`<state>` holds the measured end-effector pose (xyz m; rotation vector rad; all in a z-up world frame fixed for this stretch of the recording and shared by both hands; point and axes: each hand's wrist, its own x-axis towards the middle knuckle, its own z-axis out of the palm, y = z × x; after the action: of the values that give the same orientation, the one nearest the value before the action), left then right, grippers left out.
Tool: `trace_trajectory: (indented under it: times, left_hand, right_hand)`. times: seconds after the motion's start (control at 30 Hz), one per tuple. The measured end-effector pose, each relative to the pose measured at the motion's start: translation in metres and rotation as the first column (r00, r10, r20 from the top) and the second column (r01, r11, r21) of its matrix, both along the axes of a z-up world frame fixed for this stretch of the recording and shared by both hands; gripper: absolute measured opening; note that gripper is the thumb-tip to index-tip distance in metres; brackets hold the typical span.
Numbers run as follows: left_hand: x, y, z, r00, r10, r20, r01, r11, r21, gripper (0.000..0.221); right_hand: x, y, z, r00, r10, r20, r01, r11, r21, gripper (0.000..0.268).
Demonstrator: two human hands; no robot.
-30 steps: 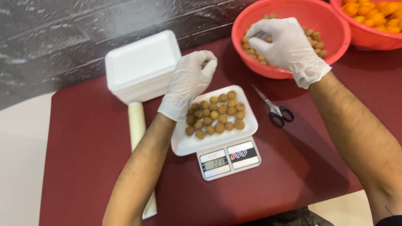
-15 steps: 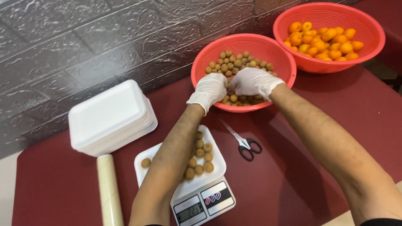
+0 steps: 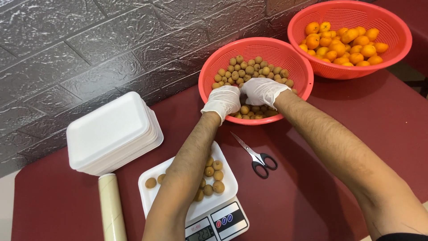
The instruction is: Weighing longans by transferring them from a bowl to a tray on a digital scale to reach a target weight.
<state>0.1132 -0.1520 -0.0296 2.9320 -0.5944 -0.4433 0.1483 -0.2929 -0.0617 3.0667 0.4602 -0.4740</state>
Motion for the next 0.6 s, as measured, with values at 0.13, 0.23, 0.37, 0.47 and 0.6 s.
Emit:
trace_trajectory:
  times: [0.13,0.23,0.37,0.47,0.6]
  left_hand:
    - [0.008,0.002,-0.008,1.000,0.014,0.019,-0.014,1.000,-0.026,0.036]
    - [0.023,0.004,-0.021,0.994,0.112,0.011,-0.106,0.969,-0.222,0.033]
    - [0.026,0.006,-0.014,0.967,0.254,0.008,-0.219,0.847,-0.484,0.028]
    - [0.015,0.019,-0.008,0.949,0.314,0.025,-0.233,0.753,-0.616,0.010]
    - [-0.035,0.047,0.026,0.948,0.282,-0.150,-0.278,0.498,-0.821,0.011]
  right_hand:
    - [0.001,-0.010,-0.002,1.000,0.011,0.020,-0.012,0.998,0.055,0.043]
    - [-0.007,-0.019,0.009,0.997,-0.003,0.077,-0.013,0.979,0.202,0.035]
    - [-0.032,-0.021,0.028,0.977,-0.076,0.198,-0.039,0.855,0.518,0.028]
    - [-0.070,-0.006,0.056,0.978,-0.142,0.151,-0.019,0.666,0.746,0.027]
    - [-0.095,0.011,0.058,0.975,-0.116,0.190,-0.107,0.501,0.859,0.024]
